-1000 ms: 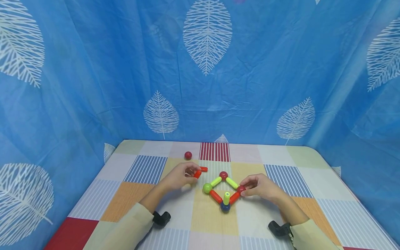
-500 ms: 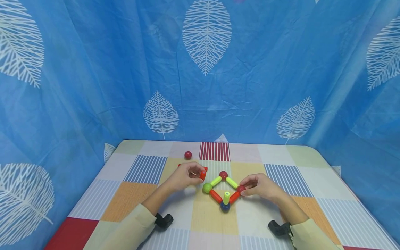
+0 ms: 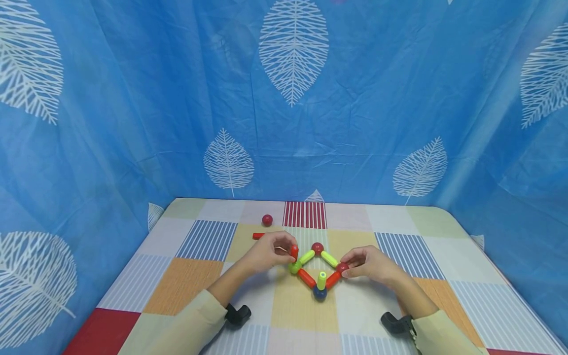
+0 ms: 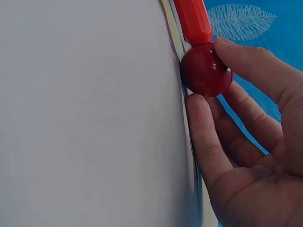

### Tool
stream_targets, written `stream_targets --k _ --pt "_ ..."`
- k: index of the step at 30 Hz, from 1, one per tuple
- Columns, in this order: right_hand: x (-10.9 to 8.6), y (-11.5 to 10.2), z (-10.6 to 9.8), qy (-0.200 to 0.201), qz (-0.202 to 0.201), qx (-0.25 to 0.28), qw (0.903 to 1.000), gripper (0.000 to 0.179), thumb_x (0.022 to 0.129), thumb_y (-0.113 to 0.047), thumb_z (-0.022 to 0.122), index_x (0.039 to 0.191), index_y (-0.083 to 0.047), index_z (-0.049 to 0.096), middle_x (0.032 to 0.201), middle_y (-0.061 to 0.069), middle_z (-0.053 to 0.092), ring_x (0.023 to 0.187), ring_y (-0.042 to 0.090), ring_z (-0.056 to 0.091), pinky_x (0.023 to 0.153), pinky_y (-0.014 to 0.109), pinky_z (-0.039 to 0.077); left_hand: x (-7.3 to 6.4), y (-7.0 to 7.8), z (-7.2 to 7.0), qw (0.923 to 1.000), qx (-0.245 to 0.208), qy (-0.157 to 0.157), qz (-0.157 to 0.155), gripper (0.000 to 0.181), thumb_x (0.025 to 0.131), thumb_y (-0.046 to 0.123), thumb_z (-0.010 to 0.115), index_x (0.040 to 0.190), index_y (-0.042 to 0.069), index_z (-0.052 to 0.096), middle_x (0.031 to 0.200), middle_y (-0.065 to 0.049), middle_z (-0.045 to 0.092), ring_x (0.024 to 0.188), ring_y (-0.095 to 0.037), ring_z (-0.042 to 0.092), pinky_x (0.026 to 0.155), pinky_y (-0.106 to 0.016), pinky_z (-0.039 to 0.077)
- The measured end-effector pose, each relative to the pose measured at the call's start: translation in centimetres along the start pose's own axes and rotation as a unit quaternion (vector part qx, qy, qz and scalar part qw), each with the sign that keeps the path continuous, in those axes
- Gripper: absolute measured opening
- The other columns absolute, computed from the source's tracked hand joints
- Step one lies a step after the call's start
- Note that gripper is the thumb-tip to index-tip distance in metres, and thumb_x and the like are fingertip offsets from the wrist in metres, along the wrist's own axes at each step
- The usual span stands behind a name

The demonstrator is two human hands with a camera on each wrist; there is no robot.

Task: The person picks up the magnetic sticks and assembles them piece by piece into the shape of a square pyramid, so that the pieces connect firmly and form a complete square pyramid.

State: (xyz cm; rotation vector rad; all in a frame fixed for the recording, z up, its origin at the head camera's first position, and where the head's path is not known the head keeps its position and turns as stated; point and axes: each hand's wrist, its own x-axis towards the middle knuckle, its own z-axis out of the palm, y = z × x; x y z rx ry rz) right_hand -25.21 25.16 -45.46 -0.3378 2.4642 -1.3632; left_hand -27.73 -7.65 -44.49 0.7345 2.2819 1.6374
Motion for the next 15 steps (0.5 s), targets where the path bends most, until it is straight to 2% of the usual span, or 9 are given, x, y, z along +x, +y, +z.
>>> stream_targets --k 6,15 --pt "0.03 0.00 -0.02 -0.002 -0.003 0.010 0.9999 0.033 0.081 -0.012 0.086 0.110 -0.002 0.074 0.105 0.009 0.075 0.092 0.020 0.065 0.078 0.026 0.057 0.15 -0.17 0.33 0.9999 0.009 -0.009 -0.006 0.023 0.086 0.003 0.079 0.105 0.011 0.069 0.105 -0.004 0.069 0.100 -0.016 0.067 0.092 -0.030 0.060" --pt "0.00 0.00 -0.01 0.000 -0.004 0.011 0.9999 0.032 0.081 -0.012 0.086 0.110 -0.002 0.074 0.105 0.009 0.075 0.093 0.019 0.066 0.078 0.026 0.057 0.24 -0.30 0.38 0.9997 0.023 -0.005 -0.004 0.022 0.087 0.004 0.079 0.104 0.012 0.068 0.104 -0.004 0.069 0.100 -0.017 0.065 0.095 -0.035 0.059"
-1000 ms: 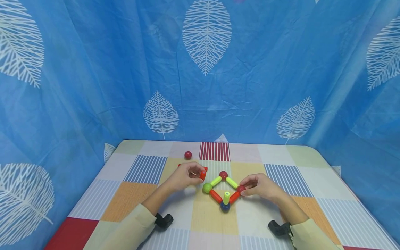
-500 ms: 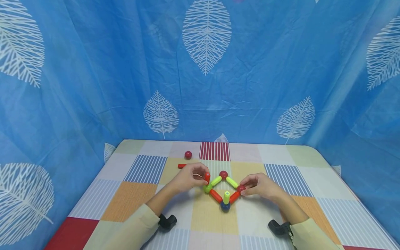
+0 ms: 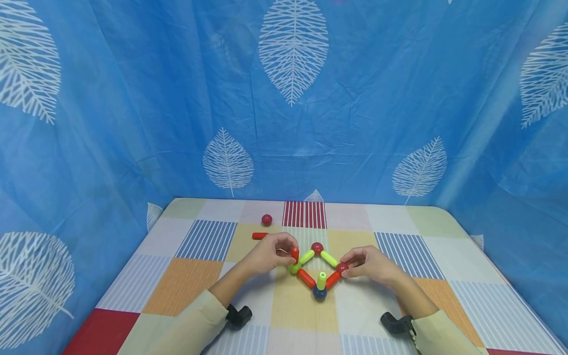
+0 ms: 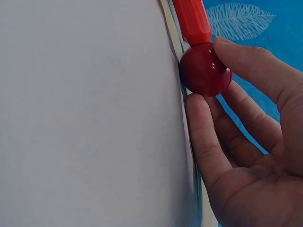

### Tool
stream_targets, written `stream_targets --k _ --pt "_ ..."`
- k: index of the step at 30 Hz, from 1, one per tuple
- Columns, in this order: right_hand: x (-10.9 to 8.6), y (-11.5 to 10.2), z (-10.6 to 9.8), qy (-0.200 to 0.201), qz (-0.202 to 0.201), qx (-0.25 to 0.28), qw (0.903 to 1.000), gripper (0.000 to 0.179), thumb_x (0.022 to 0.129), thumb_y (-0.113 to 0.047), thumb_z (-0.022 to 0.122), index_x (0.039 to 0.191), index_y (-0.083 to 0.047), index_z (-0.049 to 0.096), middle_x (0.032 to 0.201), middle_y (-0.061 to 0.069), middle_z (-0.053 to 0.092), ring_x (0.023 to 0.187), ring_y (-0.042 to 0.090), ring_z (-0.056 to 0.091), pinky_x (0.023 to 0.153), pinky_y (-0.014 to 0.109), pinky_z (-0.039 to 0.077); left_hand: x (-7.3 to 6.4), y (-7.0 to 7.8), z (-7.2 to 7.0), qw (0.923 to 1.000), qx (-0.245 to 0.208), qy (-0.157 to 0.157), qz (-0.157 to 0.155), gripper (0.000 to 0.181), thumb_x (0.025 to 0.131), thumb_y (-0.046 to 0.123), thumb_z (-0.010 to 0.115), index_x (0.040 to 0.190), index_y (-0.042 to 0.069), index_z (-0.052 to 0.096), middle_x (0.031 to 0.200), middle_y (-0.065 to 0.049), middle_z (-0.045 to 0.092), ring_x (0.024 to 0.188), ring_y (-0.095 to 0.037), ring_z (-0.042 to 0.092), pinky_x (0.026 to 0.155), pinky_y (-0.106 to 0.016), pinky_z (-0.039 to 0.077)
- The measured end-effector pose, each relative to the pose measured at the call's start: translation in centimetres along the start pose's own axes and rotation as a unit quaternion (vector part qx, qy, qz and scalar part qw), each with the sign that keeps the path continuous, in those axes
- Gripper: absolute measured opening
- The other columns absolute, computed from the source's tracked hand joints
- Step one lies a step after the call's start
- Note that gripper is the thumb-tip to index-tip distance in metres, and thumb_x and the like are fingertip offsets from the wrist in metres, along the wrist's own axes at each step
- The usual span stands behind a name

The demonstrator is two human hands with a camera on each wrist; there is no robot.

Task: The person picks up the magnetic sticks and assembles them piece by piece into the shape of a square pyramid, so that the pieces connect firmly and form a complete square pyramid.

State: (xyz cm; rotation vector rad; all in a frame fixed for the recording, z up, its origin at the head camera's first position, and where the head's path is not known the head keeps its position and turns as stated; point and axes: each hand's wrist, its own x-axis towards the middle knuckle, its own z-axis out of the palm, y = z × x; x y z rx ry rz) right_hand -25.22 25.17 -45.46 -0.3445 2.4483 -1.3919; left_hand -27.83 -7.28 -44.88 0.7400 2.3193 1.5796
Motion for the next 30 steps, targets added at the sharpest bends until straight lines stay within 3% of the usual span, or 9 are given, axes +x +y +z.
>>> stream_targets --k 5,13,22,26,30 --pt "0.1 0.1 0.0 -0.002 -0.002 0.001 1.0000 0.032 0.081 -0.012 0.086 0.110 -0.002 0.074 0.105 0.010 0.075 0.092 0.019 0.066 0.078 0.025 0.057 0.1 -0.1 -0.1 0.9999 0.014 -0.010 -0.001 0.024 0.087 0.004 0.079 0.107 0.013 0.068 0.105 -0.002 0.070 0.099 -0.016 0.066 0.093 -0.032 0.059" --pt "0.5 0.0 -0.2 0.003 -0.001 -0.028 0.9996 0.032 0.080 -0.014 0.087 0.108 -0.005 0.076 0.104 0.007 0.076 0.091 0.018 0.066 0.079 0.025 0.057 -0.1 -0.5 0.1 0.9922 0.107 -0.052 -0.038 0.027 0.084 0.008 0.083 0.106 0.017 0.071 0.101 0.003 0.071 0.095 -0.013 0.068 0.087 -0.029 0.060" --pt "1.2 -0.4 0.0 0.045 -0.001 -0.060 0.9972 0.029 0.084 -0.015 0.084 0.109 -0.006 0.075 0.101 0.005 0.076 0.092 0.018 0.069 0.078 0.028 0.058 -1.0 0.5 0.0 0.9868 0.085 -0.131 -0.042 0.027 0.083 -0.005 0.078 0.100 0.015 0.073 0.092 0.003 0.070 0.086 -0.012 0.067 0.081 -0.023 0.058" --pt "0.6 -1.0 0.0 0.035 0.000 -0.060 0.9976 0.022 0.082 -0.009 0.083 0.100 -0.003 0.072 0.090 0.006 0.073 0.081 0.019 0.068 0.070 0.030 0.059 -0.1 0.2 0.1 0.9890 0.114 -0.092 -0.023 0.023 0.086 -0.004 0.075 0.099 0.015 0.072 0.091 0.002 0.069 0.086 -0.012 0.065 0.081 -0.023 0.057" --pt "-0.6 -2.4 0.5 -0.040 0.005 -0.044 0.9982 0.023 0.077 0.000 0.082 0.095 -0.001 0.068 0.085 0.008 0.069 0.075 0.018 0.066 0.065 0.029 0.059 1.0 -0.1 0.4 0.9876 0.151 -0.036 -0.024 0.024 0.091 -0.002 0.071 0.111 0.013 0.071 0.104 -0.002 0.070 0.096 -0.014 0.066 0.088 -0.030 0.058"
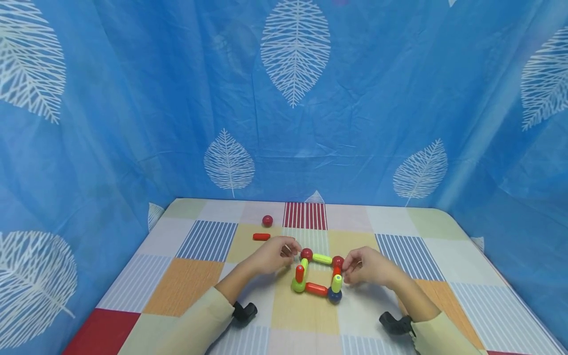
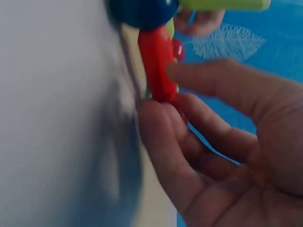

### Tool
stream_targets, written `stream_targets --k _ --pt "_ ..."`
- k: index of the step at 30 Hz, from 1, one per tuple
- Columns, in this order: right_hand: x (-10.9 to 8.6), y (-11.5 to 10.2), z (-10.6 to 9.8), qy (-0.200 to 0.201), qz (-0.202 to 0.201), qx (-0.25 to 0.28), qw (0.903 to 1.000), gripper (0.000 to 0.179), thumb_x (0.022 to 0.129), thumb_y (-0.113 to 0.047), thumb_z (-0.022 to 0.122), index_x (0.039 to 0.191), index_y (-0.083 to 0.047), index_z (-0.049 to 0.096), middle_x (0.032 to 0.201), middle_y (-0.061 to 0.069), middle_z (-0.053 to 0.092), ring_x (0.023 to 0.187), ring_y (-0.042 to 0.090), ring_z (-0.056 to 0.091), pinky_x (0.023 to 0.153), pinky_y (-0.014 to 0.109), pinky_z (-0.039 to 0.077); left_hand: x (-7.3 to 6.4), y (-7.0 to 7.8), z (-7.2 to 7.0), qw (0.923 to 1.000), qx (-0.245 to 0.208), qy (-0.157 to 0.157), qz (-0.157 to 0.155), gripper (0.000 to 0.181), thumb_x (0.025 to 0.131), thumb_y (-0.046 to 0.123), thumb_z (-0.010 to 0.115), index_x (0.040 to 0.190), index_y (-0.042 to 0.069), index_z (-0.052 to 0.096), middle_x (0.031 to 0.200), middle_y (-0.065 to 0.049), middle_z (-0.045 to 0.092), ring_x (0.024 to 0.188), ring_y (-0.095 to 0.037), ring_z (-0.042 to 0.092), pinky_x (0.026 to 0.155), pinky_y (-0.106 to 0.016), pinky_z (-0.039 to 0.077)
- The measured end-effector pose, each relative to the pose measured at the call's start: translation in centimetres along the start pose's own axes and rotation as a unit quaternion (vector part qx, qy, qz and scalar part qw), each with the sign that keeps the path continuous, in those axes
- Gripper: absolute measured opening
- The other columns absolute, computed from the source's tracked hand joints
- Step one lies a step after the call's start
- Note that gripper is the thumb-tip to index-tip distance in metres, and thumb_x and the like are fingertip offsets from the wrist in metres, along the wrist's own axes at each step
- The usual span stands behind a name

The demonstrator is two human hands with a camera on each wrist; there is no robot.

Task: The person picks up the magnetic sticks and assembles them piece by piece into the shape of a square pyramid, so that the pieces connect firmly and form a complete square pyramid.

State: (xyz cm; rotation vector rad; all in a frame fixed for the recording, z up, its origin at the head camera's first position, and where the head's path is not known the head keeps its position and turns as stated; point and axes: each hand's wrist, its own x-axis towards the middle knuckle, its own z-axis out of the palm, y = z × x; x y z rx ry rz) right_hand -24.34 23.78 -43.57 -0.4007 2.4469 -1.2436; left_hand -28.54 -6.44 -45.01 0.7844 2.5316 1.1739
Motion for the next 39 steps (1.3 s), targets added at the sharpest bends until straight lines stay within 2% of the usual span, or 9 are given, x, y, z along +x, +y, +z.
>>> stream_targets --k 3,5,8,12,17,21,27,31,39 --pt "-0.7 -1.0 0.8 -0.060 -0.012 0.004 0.9981 0.030 0.074 -0.005 0.087 0.095 -0.002 0.065 0.086 0.009 0.067 0.076 0.018 0.065 0.066 0.027 0.057 0.7 0.3 0.3 0.9996 0.024 0.004 -0.015 0.033 0.094 0.001 0.070 0.124 0.013 0.069 0.121 -0.004 0.070 0.109 -0.018 0.068 0.096 -0.036 0.058" --pt "-1.1 -1.5 1.4 -0.072 -0.029 -0.004 0.9970 0.036 0.073 -0.011 0.091 0.094 -0.002 0.063 0.086 0.009 0.067 0.076 0.016 0.064 0.065 0.024 0.056 1.0 0.6 0.5 0.9990 0.041 -0.007 -0.019 0.039 0.095 0.003 0.069 0.132 0.014 0.066 0.129 -0.003 0.068 0.115 -0.020 0.067 0.099 -0.038 0.057" --pt "-1.4 -2.0 2.2 -0.050 -0.043 -0.036 0.9972 0.042 0.070 -0.018 0.094 0.091 -0.005 0.060 0.083 0.007 0.066 0.072 0.013 0.062 0.061 0.023 0.053 1.4 0.9 0.7 0.9979 0.058 -0.023 -0.014 0.043 0.096 0.004 0.068 0.137 0.015 0.064 0.131 -0.001 0.069 0.117 -0.019 0.067 0.101 -0.038 0.056" --pt "-1.4 -2.3 2.9 -0.010 -0.035 -0.078 0.9963 0.048 0.068 -0.025 0.096 0.090 -0.008 0.057 0.080 0.002 0.064 0.068 0.012 0.059 0.057 0.025 0.050 1.6 0.9 0.6 0.9978 0.057 -0.025 -0.021 0.039 0.095 0.005 0.069 0.133 0.015 0.067 0.125 0.001 0.071 0.114 -0.018 0.066 0.099 -0.036 0.057" --pt "-0.9 -1.5 2.5 0.028 0.001 -0.049 0.9984 0.046 0.068 -0.017 0.095 0.095 -0.007 0.059 0.086 0.004 0.064 0.074 0.017 0.063 0.062 0.030 0.053 1.2 0.3 0.1 0.9987 0.045 -0.014 -0.020 0.035 0.092 0.004 0.074 0.126 0.011 0.070 0.119 -0.002 0.071 0.111 -0.020 0.067 0.098 -0.037 0.057" --pt "-0.2 -0.3 1.6 0.050 -0.008 -0.010 0.9986 0.038 0.072 -0.009 0.091 0.101 -0.003 0.066 0.094 0.008 0.069 0.083 0.018 0.067 0.070 0.030 0.056 0.4 -0.2 -0.5 0.9994 0.024 -0.008 -0.023 0.030 0.088 0.003 0.078 0.116 0.009 0.073 0.109 -0.002 0.071 0.100 -0.017 0.068 0.092 -0.034 0.059" --pt "0.6 1.0 0.7 0.057 -0.042 0.015 0.9974 0.027 0.079 -0.011 0.086 0.100 0.000 0.072 0.096 0.011 0.077 0.089 0.017 0.071 0.077 0.024 0.056 -0.6 -0.5 -0.8 0.9996 -0.004 -0.011 -0.024 0.026 0.084 0.005 0.082 0.108 0.010 0.074 0.104 -0.001 0.072 0.091 -0.014 0.067 0.084 -0.030 0.060" --pt "0.9 1.5 0.5 0.055 -0.038 0.027 0.9974 0.027 0.080 -0.011 0.086 0.101 0.000 0.073 0.097 0.011 0.077 0.090 0.016 0.071 0.078 0.023 0.057 -0.7 -0.8 -0.6 0.9999 -0.005 -0.005 -0.015 0.025 0.084 0.007 0.083 0.107 0.011 0.074 0.105 -0.001 0.073 0.092 -0.014 0.068 0.085 -0.030 0.060" --pt "0.8 1.3 0.7 0.046 -0.024 0.030 0.9982 0.030 0.080 -0.008 0.085 0.106 0.001 0.073 0.099 0.010 0.076 0.090 0.017 0.068 0.079 0.028 0.056 -0.7 -0.9 -0.5 0.9995 -0.005 -0.001 -0.030 0.022 0.084 0.008 0.083 0.103 0.016 0.075 0.104 0.002 0.073 0.091 -0.013 0.066 0.085 -0.032 0.058"
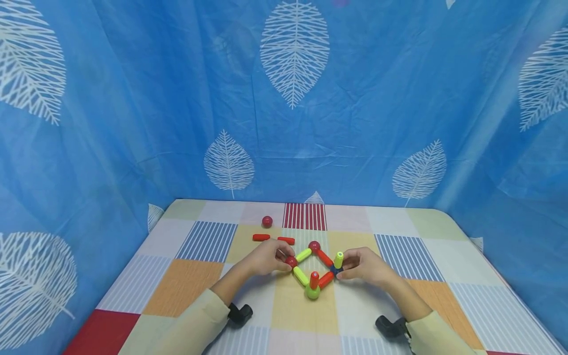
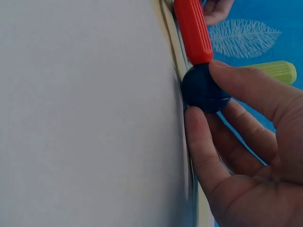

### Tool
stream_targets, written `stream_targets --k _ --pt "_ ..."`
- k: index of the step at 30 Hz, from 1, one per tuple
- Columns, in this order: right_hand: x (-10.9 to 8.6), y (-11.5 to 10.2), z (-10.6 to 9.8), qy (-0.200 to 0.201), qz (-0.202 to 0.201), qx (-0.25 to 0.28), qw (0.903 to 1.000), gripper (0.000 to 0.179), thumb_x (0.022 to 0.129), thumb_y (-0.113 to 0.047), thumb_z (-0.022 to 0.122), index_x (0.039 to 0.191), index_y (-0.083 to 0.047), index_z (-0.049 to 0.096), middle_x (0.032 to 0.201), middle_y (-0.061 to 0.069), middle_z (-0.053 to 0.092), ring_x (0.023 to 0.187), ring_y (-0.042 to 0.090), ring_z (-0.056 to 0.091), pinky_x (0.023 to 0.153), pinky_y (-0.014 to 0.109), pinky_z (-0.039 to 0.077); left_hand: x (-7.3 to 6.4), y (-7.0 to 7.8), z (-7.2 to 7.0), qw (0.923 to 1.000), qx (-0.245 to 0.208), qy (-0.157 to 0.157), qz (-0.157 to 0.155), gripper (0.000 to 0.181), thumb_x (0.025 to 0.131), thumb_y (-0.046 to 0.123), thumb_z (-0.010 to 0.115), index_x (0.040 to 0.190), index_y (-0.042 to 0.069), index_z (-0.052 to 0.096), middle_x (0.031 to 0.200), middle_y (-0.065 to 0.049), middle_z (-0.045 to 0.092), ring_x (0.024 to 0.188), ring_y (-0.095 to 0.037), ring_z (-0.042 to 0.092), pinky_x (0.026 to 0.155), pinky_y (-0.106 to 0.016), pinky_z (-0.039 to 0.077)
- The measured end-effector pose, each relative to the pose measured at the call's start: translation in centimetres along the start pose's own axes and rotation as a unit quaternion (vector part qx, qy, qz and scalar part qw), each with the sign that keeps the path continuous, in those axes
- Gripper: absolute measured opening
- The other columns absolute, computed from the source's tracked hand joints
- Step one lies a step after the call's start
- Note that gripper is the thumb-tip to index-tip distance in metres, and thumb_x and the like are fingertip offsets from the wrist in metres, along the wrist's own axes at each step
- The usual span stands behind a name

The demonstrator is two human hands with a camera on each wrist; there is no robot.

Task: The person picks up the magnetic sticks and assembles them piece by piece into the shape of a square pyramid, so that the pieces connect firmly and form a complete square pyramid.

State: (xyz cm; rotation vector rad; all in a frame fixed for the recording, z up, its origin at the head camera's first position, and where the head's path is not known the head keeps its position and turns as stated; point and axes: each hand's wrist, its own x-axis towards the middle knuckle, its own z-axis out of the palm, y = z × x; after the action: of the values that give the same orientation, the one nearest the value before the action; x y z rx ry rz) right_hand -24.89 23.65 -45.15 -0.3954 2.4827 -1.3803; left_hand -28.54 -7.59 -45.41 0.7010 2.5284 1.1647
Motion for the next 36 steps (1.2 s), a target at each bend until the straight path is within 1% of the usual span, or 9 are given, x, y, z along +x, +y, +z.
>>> stream_targets --k 8,11,15,18,20,25,30,33,36 --pt "0.3 0.1 0.0 0.004 0.009 0.013 0.9999 0.030 0.079 -0.009 0.086 0.104 0.001 0.073 0.095 0.008 0.075 0.088 0.016 0.067 0.077 0.027 0.055 0.0 -0.2 0.0 1.0000 0.001 -0.003 0.001 0.022 0.084 0.008 0.083 0.102 0.016 0.075 0.103 0.002 0.073 0.088 -0.011 0.065 0.080 -0.027 0.057" --pt "0.3 0.3 0.0 0.004 0.008 0.014 0.9999 0.030 0.079 -0.009 0.086 0.104 0.001 0.073 0.096 0.008 0.075 0.088 0.016 0.068 0.076 0.026 0.056 -0.1 -0.2 -0.1 1.0000 0.000 -0.008 0.000 0.022 0.084 0.009 0.083 0.103 0.016 0.075 0.103 0.004 0.072 0.089 -0.011 0.065 0.082 -0.027 0.058" --pt "0.3 0.5 -0.1 0.004 0.007 0.017 0.9998 0.031 0.079 -0.007 0.086 0.106 0.003 0.073 0.097 0.009 0.075 0.089 0.016 0.067 0.076 0.026 0.056 -0.1 -0.3 -0.6 0.9999 -0.010 -0.006 0.000 0.026 0.085 0.009 0.083 0.109 0.011 0.074 0.105 0.001 0.073 0.093 -0.013 0.068 0.086 -0.031 0.060" --pt "0.4 0.7 -0.1 0.004 0.010 0.017 0.9998 0.031 0.080 -0.007 0.085 0.107 0.003 0.073 0.098 0.009 0.075 0.090 0.017 0.068 0.076 0.026 0.056 -0.1 -0.6 -1.5 0.9998 -0.016 0.008 0.009 0.027 0.087 0.009 0.081 0.113 0.007 0.073 0.108 -0.005 0.074 0.097 -0.016 0.069 0.089 -0.034 0.060" --pt "0.5 0.7 -0.1 0.002 0.012 0.020 0.9997 0.031 0.080 -0.008 0.085 0.107 0.002 0.073 0.098 0.009 0.076 0.090 0.017 0.068 0.076 0.026 0.056 0.0 -1.0 -2.2 0.9995 -0.013 0.025 0.013 0.024 0.089 0.008 0.078 0.112 0.005 0.073 0.109 -0.007 0.073 0.098 -0.016 0.068 0.089 -0.035 0.059" --pt "0.5 0.7 -0.2 -0.001 0.013 0.033 0.9994 0.034 0.080 -0.010 0.086 0.109 0.002 0.073 0.098 0.008 0.075 0.090 0.018 0.068 0.076 0.025 0.057 0.3 -1.7 -3.6 0.9964 0.009 0.084 -0.006 0.016 0.093 0.006 0.073 0.109 0.006 0.073 0.103 -0.006 0.071 0.094 -0.016 0.063 0.087 -0.035 0.058" --pt "0.4 0.6 0.0 0.001 0.015 0.032 0.9994 0.036 0.079 -0.011 0.087 0.110 0.001 0.073 0.100 0.009 0.075 0.091 0.019 0.067 0.077 0.026 0.057 0.9 -2.3 -4.4 0.9903 0.026 0.135 -0.015 0.016 0.093 0.004 0.073 0.109 0.005 0.073 0.103 -0.007 0.070 0.096 -0.019 0.063 0.092 -0.039 0.058" --pt "0.3 0.5 0.1 0.004 0.017 0.028 0.9995 0.035 0.079 -0.011 0.087 0.109 0.000 0.073 0.100 0.009 0.075 0.092 0.018 0.068 0.078 0.026 0.057 1.2 -2.7 -4.7 0.9883 0.031 0.148 -0.016 0.015 0.091 0.002 0.074 0.106 0.004 0.075 0.105 -0.007 0.070 0.100 -0.023 0.065 0.095 -0.042 0.057" --pt "0.3 0.5 0.1 0.005 0.019 0.029 0.9994 0.034 0.079 -0.010 0.087 0.107 0.001 0.073 0.099 0.008 0.075 0.092 0.018 0.068 0.078 0.026 0.057 1.5 -3.1 -4.9 0.9879 0.033 0.151 -0.017 0.016 0.089 0.002 0.075 0.105 0.004 0.076 0.105 -0.007 0.069 0.104 -0.027 0.065 0.096 -0.044 0.057"
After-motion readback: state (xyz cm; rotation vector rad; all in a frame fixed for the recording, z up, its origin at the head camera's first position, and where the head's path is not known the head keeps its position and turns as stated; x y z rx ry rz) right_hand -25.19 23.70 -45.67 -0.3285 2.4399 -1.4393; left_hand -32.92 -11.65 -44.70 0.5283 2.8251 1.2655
